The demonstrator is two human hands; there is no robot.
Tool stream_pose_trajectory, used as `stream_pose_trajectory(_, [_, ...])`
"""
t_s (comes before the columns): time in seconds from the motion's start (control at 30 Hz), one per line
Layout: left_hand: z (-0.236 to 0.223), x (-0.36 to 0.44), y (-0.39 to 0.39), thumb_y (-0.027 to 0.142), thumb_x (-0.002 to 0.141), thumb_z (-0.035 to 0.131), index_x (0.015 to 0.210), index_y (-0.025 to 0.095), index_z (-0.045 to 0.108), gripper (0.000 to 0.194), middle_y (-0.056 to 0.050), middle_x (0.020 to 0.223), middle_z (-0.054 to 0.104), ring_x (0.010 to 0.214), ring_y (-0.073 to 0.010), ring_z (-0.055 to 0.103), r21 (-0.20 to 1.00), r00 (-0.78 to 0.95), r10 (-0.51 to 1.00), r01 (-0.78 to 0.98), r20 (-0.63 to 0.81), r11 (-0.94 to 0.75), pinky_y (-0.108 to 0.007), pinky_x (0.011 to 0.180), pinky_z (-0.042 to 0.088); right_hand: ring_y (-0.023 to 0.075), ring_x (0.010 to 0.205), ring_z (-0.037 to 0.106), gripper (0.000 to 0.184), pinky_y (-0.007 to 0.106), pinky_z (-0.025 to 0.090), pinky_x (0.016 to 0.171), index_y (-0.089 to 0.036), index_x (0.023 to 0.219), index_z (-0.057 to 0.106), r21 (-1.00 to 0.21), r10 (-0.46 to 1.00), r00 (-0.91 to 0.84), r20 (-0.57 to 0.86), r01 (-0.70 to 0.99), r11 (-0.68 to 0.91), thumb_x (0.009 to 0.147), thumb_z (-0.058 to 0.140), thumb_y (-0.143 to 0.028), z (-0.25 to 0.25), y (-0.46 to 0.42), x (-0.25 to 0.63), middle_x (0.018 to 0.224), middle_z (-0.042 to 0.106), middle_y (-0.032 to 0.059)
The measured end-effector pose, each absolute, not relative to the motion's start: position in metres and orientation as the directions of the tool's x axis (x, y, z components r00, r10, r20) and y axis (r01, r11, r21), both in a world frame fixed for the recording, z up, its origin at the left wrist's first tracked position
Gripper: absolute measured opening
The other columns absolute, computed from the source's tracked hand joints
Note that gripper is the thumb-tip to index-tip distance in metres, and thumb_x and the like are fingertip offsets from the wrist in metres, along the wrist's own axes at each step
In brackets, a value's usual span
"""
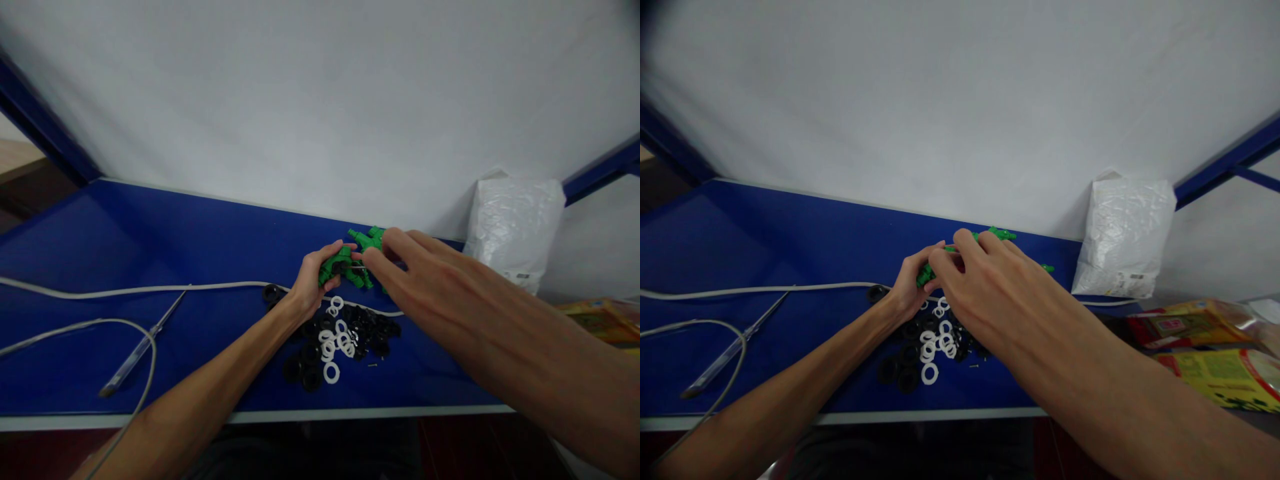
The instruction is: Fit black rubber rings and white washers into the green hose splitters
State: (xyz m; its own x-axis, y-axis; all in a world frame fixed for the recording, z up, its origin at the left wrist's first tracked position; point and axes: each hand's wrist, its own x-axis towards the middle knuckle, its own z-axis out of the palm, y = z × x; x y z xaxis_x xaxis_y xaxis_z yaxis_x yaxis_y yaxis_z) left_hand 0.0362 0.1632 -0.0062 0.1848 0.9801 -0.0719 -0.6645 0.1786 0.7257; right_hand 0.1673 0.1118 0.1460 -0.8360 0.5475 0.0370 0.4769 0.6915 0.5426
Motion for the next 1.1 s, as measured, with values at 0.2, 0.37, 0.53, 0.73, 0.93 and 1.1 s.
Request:
stream_pose_trajectory(0.2, [-0.007, 0.037, 0.164, 0.037, 0.081, 0.066, 0.079, 0.013, 0.07, 0.024, 0.003, 0.053, 0.054, 0.041, -0.0046, 0.031, 0.714, 0.177, 0.982, -0.68, -0.064, 0.169, -0.021, 0.039, 0.017, 0.0273, 0.084, 0.069, 0.031, 0.037, 0.055, 0.071, -0.009, 0.11, 0.06, 0.532, 0.535, -0.845, 0.022, 0.463, 0.709, 0.087, 0.043, 0.002, 0.145, 0.111, 0.164, 0.097, 0.071, 0.0147])
stream_pose_trajectory(0.37, [-0.005, 0.037, 0.164, 0.037, 0.082, 0.064, 0.078, 0.013, 0.07, 0.025, 0.0, 0.06, 0.062, 0.041, -0.0043, 0.031, 0.711, 0.181, 0.98, -0.679, -0.079, 0.183, -0.022, 0.04, 0.017, 0.0232, 0.076, 0.067, 0.033, 0.033, 0.052, 0.068, -0.009, 0.105, 0.059, 0.524, 0.47, -0.882, 0.043, 0.42, 0.741, 0.079, 0.047, 0.007, 0.146, 0.113, 0.169, 0.088, 0.069, 0.0119])
stream_pose_trajectory(0.53, [-0.004, 0.036, 0.162, 0.038, 0.082, 0.065, 0.078, 0.013, 0.07, 0.026, 0.001, 0.058, 0.059, 0.04, -0.004, 0.03, 0.721, 0.171, 0.982, -0.67, -0.08, 0.176, -0.021, 0.04, 0.017, 0.0216, 0.082, 0.063, 0.04, 0.03, 0.049, 0.065, -0.012, 0.113, 0.055, 0.417, 0.531, -0.843, 0.081, 0.513, 0.75, 0.078, 0.046, 0.007, 0.136, 0.114, 0.184, 0.101, 0.068, 0.0124])
stream_pose_trajectory(0.73, [-0.005, 0.036, 0.161, 0.039, 0.082, 0.064, 0.079, 0.013, 0.07, 0.027, 0.002, 0.054, 0.054, 0.041, -0.0047, 0.029, 0.737, 0.172, 0.983, -0.657, -0.059, 0.16, -0.021, 0.041, 0.019, 0.0244, 0.084, 0.063, 0.046, 0.034, 0.049, 0.065, -0.021, 0.136, 0.045, 0.272, 0.583, -0.802, 0.131, 0.595, 0.757, 0.091, 0.051, -0.012, 0.13, 0.121, 0.195, 0.112, 0.065, 0.013])
stream_pose_trajectory(0.93, [-0.005, 0.036, 0.161, 0.038, 0.083, 0.065, 0.078, 0.013, 0.07, 0.026, 0.003, 0.054, 0.052, 0.041, -0.0045, 0.028, 0.721, 0.166, 0.984, -0.673, -0.071, 0.166, -0.021, 0.041, 0.018, 0.0202, 0.076, 0.061, 0.04, 0.031, 0.045, 0.061, -0.02, 0.126, 0.05, 0.281, 0.598, -0.795, 0.103, 0.6, 0.749, 0.089, 0.049, -0.006, 0.135, 0.123, 0.193, 0.107, 0.064, 0.0115])
stream_pose_trajectory(1.1, [-0.007, 0.037, 0.162, 0.038, 0.084, 0.066, 0.081, 0.012, 0.071, 0.027, 0.002, 0.058, 0.057, 0.042, -0.0042, 0.03, 0.715, 0.169, 0.984, -0.681, -0.056, 0.157, -0.02, 0.04, 0.017, 0.0161, 0.065, 0.056, 0.039, 0.026, 0.039, 0.055, -0.014, 0.109, 0.054, 0.322, 0.599, -0.797, 0.081, 0.589, 0.741, 0.075, 0.056, 0.004, 0.133, 0.118, 0.189, 0.091, 0.064, 0.0076])
